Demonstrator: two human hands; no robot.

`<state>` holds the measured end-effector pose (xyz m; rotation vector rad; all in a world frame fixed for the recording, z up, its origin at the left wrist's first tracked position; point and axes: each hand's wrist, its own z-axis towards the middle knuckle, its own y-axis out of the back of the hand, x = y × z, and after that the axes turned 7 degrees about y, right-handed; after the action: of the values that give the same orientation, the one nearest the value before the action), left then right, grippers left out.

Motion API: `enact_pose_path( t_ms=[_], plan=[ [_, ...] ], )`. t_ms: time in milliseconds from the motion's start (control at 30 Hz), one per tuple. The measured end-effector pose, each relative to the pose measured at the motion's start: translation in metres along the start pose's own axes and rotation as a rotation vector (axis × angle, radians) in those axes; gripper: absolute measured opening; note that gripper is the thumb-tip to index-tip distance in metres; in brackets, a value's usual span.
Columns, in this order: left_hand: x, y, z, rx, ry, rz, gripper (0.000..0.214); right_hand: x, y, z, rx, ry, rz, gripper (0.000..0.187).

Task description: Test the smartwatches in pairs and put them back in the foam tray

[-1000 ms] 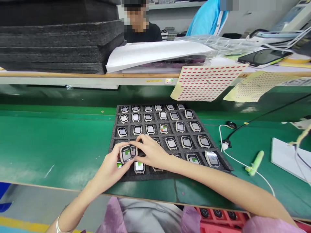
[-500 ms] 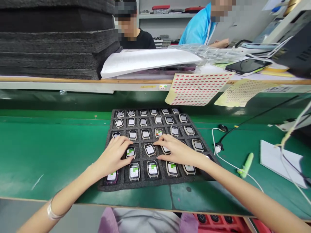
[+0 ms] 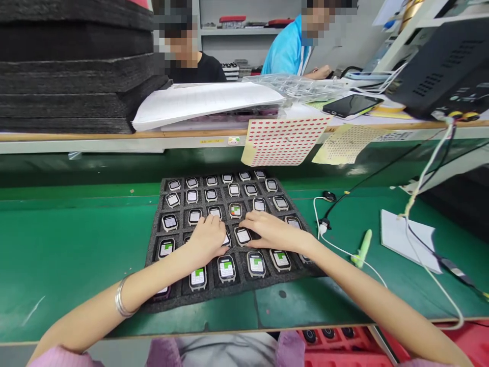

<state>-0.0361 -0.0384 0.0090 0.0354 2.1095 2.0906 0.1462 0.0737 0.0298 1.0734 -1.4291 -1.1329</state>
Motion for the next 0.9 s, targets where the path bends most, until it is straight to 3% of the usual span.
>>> enact_pose_path(
  t_ms=[267, 400, 467, 567, 633, 767, 900],
  plan=[
    [0.009, 0.0, -0.029, 0.051, -0.052, -0.169, 0.024, 0.036, -0.011, 0.0, -0.027, 0.045, 0.033, 0.036],
    [0.022, 0.008, -0.037, 0.069, -0.031, -0.323, 0.023, 0.037, -0.011, -0.004, -0.11, -0.057, 0.327, 0.039],
    [0.029, 0.014, -0.036, 0.089, -0.012, -0.545, 0.026, 0.035, -0.008, -0.005, -0.174, -0.124, 0.618, 0.042],
    [0.034, 0.021, -0.032, 0.154, 0.057, -1.175, 0.035, 0.034, -0.002, -0.005, -0.281, -0.189, 1.157, 0.055],
    [0.031, 0.025, -0.03, 0.147, 0.109, -1.529, 0.04, 0.037, 0.003, -0.003, -0.375, -0.199, 1.4, 0.059],
    [0.019, 0.033, -0.033, 0.125, 0.215, -1.831, 0.042, 0.052, 0.005, 0.001, -0.593, -0.239, 1.558, 0.052],
    [0.009, 0.039, -0.042, 0.164, 0.316, -1.953, 0.042, 0.068, 0.0, -0.001, -0.602, -0.241, 1.627, 0.056]
  ],
)
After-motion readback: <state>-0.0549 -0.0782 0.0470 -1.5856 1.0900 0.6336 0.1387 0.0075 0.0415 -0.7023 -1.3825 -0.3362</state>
